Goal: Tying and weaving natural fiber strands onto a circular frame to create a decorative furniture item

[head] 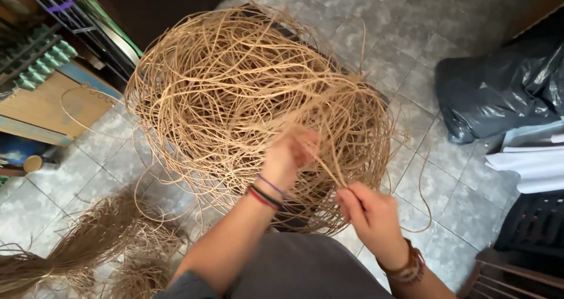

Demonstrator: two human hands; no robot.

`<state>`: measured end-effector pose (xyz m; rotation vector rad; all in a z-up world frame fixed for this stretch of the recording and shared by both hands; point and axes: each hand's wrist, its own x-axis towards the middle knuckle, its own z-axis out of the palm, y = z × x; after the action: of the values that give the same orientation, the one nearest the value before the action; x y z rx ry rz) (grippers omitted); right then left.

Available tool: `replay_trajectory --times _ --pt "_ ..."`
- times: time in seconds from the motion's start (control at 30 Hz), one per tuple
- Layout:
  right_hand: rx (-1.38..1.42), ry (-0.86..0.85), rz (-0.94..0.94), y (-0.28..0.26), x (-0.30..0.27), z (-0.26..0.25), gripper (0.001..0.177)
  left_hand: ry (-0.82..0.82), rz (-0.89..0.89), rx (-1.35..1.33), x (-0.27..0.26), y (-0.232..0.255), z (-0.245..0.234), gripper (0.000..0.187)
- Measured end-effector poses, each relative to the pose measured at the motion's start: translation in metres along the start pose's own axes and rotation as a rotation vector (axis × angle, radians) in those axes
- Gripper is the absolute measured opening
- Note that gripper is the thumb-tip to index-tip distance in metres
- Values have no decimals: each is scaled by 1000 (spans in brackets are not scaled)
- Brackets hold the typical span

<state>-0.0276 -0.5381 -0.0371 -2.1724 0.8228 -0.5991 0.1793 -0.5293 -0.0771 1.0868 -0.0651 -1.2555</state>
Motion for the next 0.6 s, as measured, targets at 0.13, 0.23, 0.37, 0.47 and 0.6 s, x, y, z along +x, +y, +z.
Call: replay_trajectory --times 0.13,0.23,0.37,0.47,0.6 --pt "36 3 37 21 -7 -1 27 -60 -106 -220 -21 -6 -2 41" --pt "-151 -60 -11 47 -4 9 13 -337 -367 -166 -49 -9 11 81" --pt "-325 -606 86 51 -8 5 26 -418 -100 -338 -35 -16 -6 51" --pt "-186 -637 139 57 2 4 21 -413 50 6 -40 -11 -13 41" --pt "1133 -421 273 43 27 14 56 -660 318 1068 -67 0 -14 29"
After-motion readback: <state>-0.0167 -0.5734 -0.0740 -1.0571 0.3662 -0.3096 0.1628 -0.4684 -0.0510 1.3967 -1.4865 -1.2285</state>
